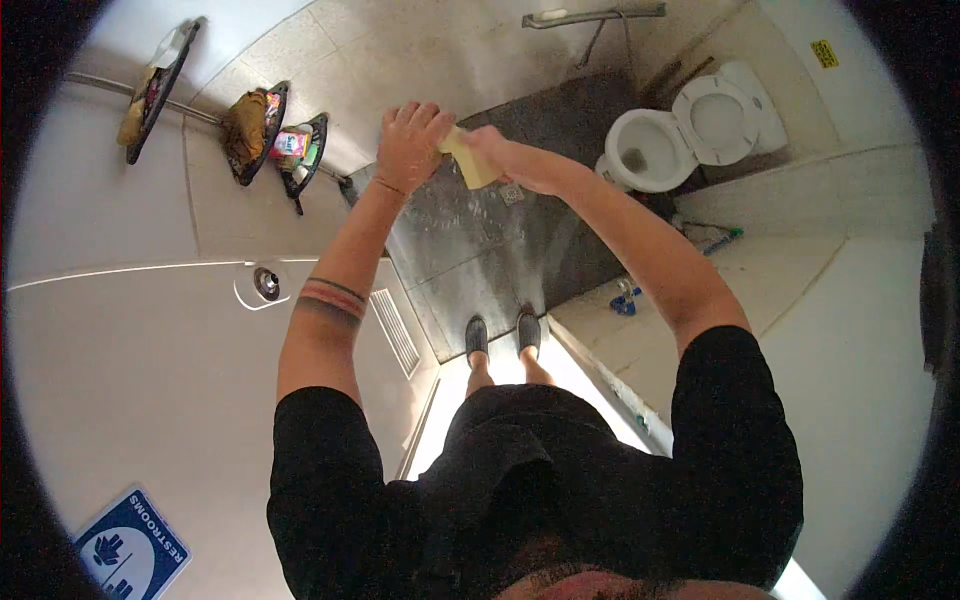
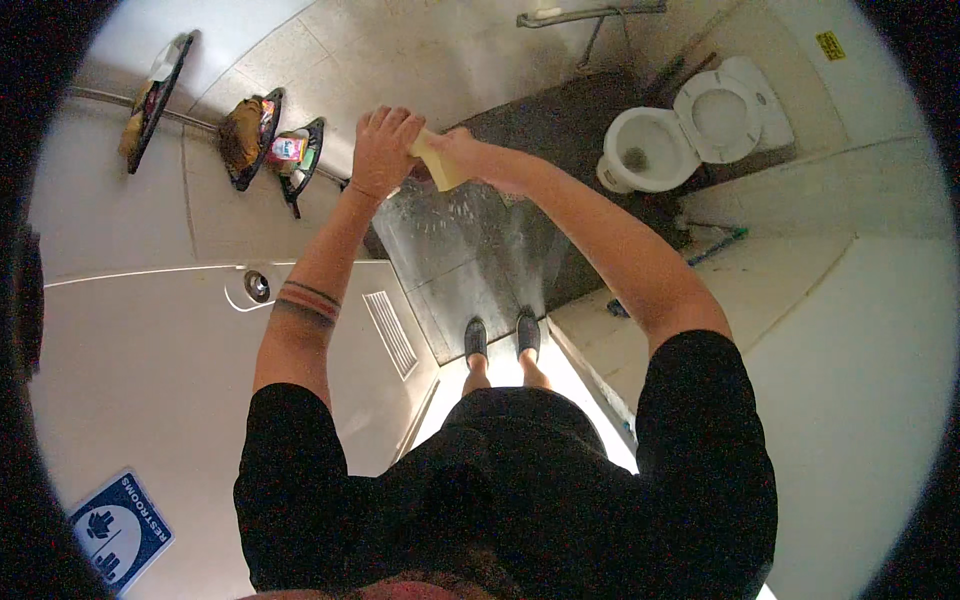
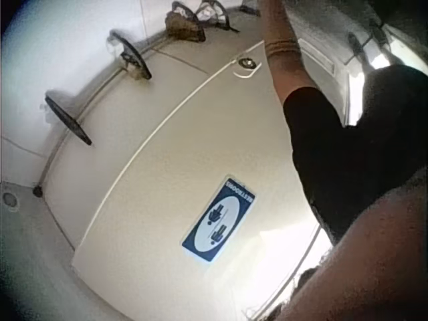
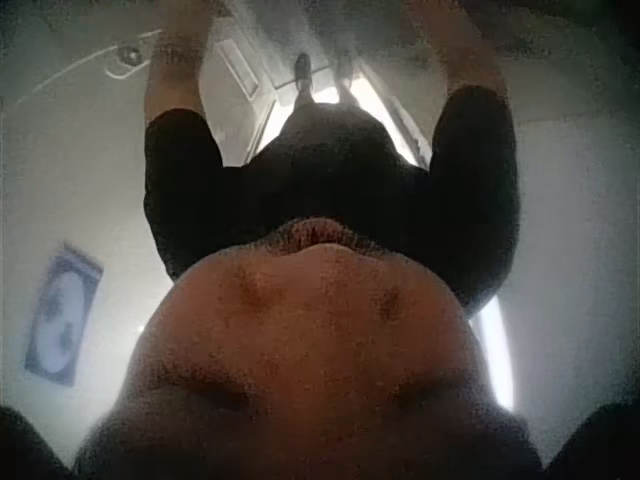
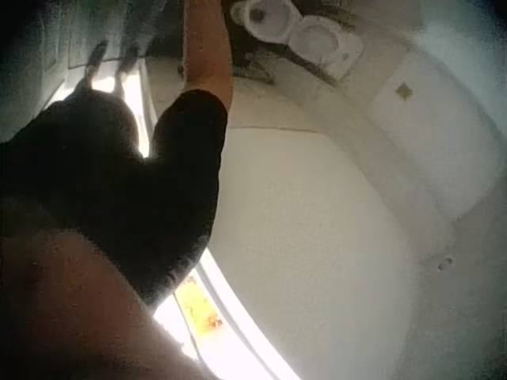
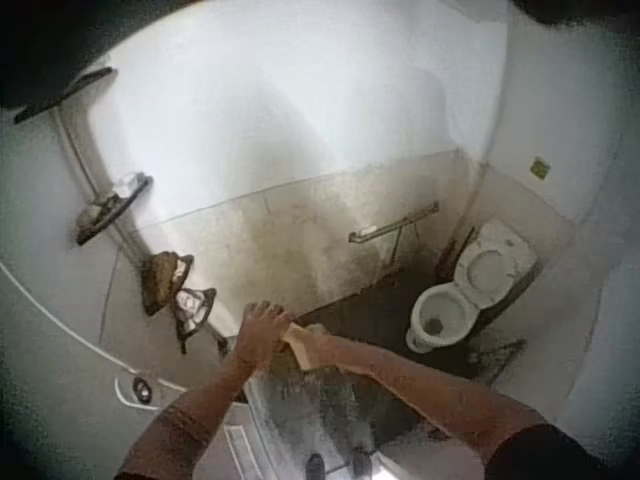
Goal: The person sands the back of a guitar neck using a small piece of sandpaper, then wipes the neck with a yellow sponge, and repeatedly wets the sponge and another sanding block in a bucket and at a sink.
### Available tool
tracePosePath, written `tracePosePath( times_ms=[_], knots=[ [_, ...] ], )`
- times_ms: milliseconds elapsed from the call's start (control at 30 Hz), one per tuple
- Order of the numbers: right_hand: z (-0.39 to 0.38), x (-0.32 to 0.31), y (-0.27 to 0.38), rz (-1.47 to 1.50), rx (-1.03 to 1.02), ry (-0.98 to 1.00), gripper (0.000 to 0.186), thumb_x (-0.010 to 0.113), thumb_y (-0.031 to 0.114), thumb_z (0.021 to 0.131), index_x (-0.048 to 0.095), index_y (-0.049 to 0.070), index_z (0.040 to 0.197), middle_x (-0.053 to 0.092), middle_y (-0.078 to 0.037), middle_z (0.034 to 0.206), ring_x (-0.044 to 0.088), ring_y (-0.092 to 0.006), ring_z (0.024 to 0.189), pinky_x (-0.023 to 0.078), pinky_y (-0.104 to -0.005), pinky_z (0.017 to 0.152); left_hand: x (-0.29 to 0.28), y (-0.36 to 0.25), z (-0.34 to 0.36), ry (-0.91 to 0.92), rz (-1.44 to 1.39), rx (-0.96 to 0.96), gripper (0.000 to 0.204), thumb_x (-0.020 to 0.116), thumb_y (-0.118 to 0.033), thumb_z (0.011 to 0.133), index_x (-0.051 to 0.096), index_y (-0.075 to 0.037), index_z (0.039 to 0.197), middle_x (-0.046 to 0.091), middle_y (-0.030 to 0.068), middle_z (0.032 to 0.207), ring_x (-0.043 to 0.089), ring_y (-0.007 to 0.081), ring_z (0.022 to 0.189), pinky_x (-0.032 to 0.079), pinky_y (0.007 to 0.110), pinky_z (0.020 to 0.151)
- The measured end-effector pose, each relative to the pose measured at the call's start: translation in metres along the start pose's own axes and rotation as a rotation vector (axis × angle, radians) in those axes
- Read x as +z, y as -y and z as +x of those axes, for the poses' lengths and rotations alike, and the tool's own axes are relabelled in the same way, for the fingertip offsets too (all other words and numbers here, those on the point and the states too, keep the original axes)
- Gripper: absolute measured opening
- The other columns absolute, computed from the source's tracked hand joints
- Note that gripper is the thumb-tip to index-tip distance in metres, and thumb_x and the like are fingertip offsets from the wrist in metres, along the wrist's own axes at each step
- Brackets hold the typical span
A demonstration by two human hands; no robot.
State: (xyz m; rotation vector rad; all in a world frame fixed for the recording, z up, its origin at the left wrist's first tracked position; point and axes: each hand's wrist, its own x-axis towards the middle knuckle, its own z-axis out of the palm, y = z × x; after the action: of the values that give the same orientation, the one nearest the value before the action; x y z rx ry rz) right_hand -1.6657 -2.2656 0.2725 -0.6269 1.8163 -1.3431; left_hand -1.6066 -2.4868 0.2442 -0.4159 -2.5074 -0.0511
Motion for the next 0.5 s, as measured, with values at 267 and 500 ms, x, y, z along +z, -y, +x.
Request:
tracePosePath(
  times_ms=[267,500],
  knots=[
    [-0.046,-0.016,0.007,0.995,0.028,0.525,0.063,0.075,0.036,0.101,0.053,0.003,0.150,0.071,-0.011,0.132,0.072,-0.0232,0.121,0.057,-0.0531,0.111,-0.058,-0.011,0.055,-0.398,-0.033,0.245,0.042,0.082,-0.021,0.075,0.065,-0.026,0.113,0.063,-0.0016,0.113,0.061,0.0241,0.113,0.046,0.056,0.106],
    [-0.094,0.040,0.050,1.394,-0.114,0.569,0.072,0.081,0.031,0.089,0.053,0.006,0.150,0.069,-0.010,0.105,0.075,-0.0294,0.106,0.063,-0.0488,0.096,-0.088,-0.039,0.098,-0.537,-0.221,0.614,0.047,0.085,-0.022,0.076,0.069,-0.025,0.120,0.062,0.0038,0.114,0.064,0.0291,0.107,0.058,0.054,0.096]
  ],
)
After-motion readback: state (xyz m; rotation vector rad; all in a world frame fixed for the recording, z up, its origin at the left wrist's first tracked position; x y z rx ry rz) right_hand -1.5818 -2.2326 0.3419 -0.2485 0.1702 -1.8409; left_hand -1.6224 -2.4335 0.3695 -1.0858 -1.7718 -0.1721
